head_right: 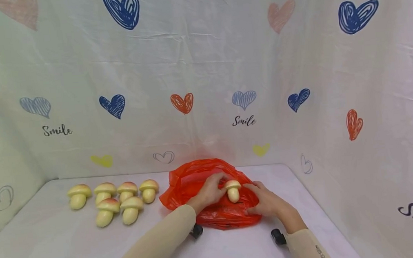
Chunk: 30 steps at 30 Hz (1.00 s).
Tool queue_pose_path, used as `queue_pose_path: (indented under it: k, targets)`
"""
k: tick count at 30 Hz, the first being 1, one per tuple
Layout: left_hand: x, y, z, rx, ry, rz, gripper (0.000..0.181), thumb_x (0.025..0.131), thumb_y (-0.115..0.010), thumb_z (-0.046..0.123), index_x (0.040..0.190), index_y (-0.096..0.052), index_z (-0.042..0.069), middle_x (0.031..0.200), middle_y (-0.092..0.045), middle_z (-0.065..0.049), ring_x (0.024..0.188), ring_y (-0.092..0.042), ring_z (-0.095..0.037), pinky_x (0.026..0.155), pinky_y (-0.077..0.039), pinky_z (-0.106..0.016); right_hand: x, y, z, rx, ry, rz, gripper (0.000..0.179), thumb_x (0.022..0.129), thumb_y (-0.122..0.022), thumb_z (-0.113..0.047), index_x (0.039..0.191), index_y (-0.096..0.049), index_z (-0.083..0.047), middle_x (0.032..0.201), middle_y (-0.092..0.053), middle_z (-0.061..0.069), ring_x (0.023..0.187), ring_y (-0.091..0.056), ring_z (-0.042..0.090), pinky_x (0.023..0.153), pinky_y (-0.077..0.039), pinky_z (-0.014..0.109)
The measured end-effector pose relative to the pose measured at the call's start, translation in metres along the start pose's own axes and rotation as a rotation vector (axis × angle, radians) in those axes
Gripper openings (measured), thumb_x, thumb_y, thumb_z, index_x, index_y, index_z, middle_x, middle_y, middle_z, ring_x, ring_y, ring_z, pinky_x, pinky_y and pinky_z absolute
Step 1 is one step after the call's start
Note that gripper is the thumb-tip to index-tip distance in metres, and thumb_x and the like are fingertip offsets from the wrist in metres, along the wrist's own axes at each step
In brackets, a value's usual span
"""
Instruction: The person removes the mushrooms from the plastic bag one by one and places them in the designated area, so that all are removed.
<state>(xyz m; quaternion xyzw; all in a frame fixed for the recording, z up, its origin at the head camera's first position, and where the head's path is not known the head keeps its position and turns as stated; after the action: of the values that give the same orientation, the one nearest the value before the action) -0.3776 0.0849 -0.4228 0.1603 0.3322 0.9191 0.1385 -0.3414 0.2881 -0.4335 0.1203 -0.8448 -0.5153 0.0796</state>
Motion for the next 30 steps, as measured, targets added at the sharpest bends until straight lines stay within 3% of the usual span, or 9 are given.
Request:
queue_pose_path:
  k: [12,30]
  targets:
    - [-0.004,-0.008,0.010,0.045,0.004,-0.022,0.047,0.081,-0.076,0.028,0.123,-0.054,0.021,0.110,-0.046,0.003,0.091,-0.049,-0.013,0.076,-0.050,-0.025,-0.001,0.002,-0.002,-0.002,0.000,-0.002,0.083,0.070,-0.083,-0.037,0.141,-0.044,-0.023,0.144,-0.033,0.012,0.126,-0.040,0.034,0.091,-0.045,0.058]
    - [-0.003,-0.016,0.012,0.085,0.035,-0.028,0.052,0.077,-0.080,0.025,0.118,-0.048,0.025,0.106,-0.044,0.004,0.093,-0.049,-0.014,0.074,-0.051,-0.027,-0.001,0.001,-0.001,-0.005,-0.006,-0.006,0.083,0.070,-0.082,-0.039,0.141,-0.043,-0.023,0.145,-0.033,0.011,0.126,-0.040,0.033,0.093,-0.043,0.058]
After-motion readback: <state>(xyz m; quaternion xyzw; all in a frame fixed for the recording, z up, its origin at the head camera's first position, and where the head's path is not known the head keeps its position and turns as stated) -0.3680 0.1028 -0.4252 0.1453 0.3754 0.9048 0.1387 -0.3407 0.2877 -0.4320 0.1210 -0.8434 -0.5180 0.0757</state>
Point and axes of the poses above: each hand's wrist, its own x-axis towards the middle knuckle, its own y-axis out of the back of the hand, z = x × y, the point moved 3 cm from there along x, towards the middle knuckle
